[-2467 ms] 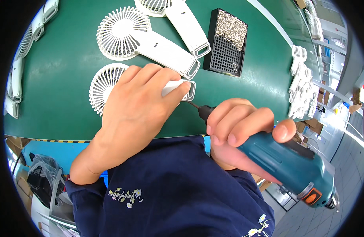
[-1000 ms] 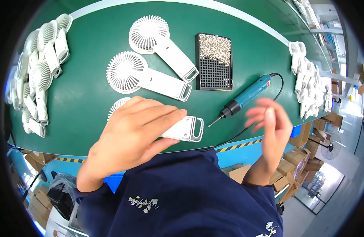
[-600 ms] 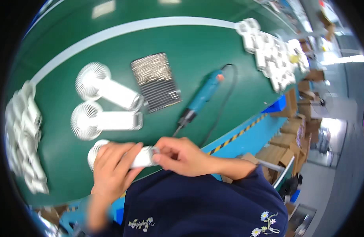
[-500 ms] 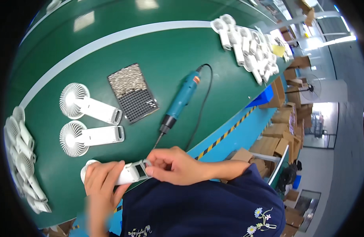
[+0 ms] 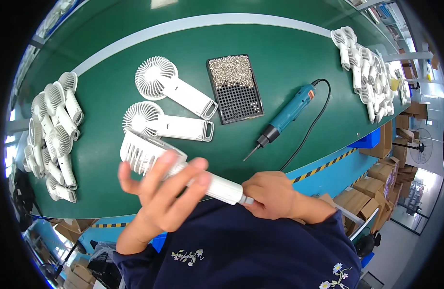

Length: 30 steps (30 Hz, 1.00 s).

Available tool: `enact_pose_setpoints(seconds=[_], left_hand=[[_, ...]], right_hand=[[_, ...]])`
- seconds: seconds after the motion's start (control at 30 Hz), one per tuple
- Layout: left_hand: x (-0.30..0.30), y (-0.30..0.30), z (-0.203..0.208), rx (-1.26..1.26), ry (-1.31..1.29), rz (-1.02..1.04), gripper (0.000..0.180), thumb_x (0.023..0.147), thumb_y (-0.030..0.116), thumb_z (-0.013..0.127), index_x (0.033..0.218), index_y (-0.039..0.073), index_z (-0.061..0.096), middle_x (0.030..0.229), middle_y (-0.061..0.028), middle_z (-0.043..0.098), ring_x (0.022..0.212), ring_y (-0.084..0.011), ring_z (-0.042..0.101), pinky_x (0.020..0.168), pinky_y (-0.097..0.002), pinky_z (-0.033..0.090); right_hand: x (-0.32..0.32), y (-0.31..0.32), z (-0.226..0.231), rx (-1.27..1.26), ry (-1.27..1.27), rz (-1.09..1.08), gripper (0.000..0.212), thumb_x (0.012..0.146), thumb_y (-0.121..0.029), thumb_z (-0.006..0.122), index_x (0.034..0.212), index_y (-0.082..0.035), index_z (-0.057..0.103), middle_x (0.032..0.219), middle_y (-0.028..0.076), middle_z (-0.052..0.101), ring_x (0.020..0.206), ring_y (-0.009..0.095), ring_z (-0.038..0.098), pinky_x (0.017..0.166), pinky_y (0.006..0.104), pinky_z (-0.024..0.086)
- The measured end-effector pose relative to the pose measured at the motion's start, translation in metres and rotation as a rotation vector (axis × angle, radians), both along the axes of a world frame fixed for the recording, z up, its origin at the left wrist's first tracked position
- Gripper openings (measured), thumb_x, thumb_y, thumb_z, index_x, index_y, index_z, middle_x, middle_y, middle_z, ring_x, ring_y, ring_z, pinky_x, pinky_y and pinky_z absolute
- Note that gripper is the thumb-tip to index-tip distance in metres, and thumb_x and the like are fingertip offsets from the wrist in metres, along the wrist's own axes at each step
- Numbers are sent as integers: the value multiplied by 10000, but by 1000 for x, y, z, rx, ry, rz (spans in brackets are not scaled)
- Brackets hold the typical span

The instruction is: Drive screws into the base of portable fan handles using an electric screwdriver.

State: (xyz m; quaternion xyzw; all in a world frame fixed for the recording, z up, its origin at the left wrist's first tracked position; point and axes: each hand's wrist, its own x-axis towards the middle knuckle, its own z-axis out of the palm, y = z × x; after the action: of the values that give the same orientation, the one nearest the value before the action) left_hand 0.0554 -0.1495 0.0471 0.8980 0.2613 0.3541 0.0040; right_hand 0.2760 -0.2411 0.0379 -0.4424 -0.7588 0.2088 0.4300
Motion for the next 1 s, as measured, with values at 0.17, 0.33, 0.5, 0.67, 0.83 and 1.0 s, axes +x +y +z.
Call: enact_pose_setpoints(seconds=[0.17, 0.33, 0.5, 0.67, 0.83, 1.0], left_hand=[[-18, 12, -11, 16, -157, 147, 867, 740, 207, 820, 1448, 126, 326, 1525, -232, 246, 1416, -456, 229, 1133, -585, 199], [-7, 19, -26, -639, -557, -27, 1206, 630, 279, 906, 1527, 124, 115, 1555, -254, 126, 1423, -406, 242, 1126, -539, 273], [1, 30, -43, -726, -707, -204, 1197, 642, 203, 905, 1527, 109, 104, 1573, -254, 87, 1416, -382, 279, 1109, -502, 358], [-2, 42, -40, -874, -856, -148, 1063, 680, 187, 878, 1492, 21, 213, 1492, -233, 304, 1353, -333, 395, 1092, -455, 393], [0, 47, -43, -806, -867, -157, 967, 669, 143, 856, 1445, 14, 294, 1456, -232, 338, 1333, -324, 407, 1106, -439, 359], [-13, 50, -42, -599, -673, -182, 848, 684, 323, 850, 1348, 84, 381, 1437, -248, 359, 1339, -372, 387, 1106, -511, 339]], right_hand=[[15, 6, 5, 110, -94, -32, 201, 707, -39, 702, 869, 38, 611, 793, 153, 616, 581, 263, 598, 500, 321, 485], [-5, -4, 15, -722, 1066, -86, 173, 1025, -191, 480, 1074, -25, 479, 763, 72, 586, 547, 86, 520, 485, 240, 448], [-2, 1, 16, -1066, 1517, 19, 192, 1027, -236, 488, 1091, -56, 505, 723, 30, 534, 509, 64, 449, 451, 199, 371], [-2, 5, 8, -1368, 1844, 171, 287, 1042, -291, 433, 1161, -43, 514, 746, -15, 512, 500, 27, 392, 426, 193, 342], [-8, 1, -6, -1370, 1850, 259, 376, 1049, -352, 382, 1181, -16, 488, 805, 58, 569, 534, 91, 479, 433, 238, 404], [-4, 7, -5, -1389, 1370, 177, 442, 1011, -376, 502, 1167, 37, 492, 957, 197, 666, 557, 139, 594, 451, 261, 487]])
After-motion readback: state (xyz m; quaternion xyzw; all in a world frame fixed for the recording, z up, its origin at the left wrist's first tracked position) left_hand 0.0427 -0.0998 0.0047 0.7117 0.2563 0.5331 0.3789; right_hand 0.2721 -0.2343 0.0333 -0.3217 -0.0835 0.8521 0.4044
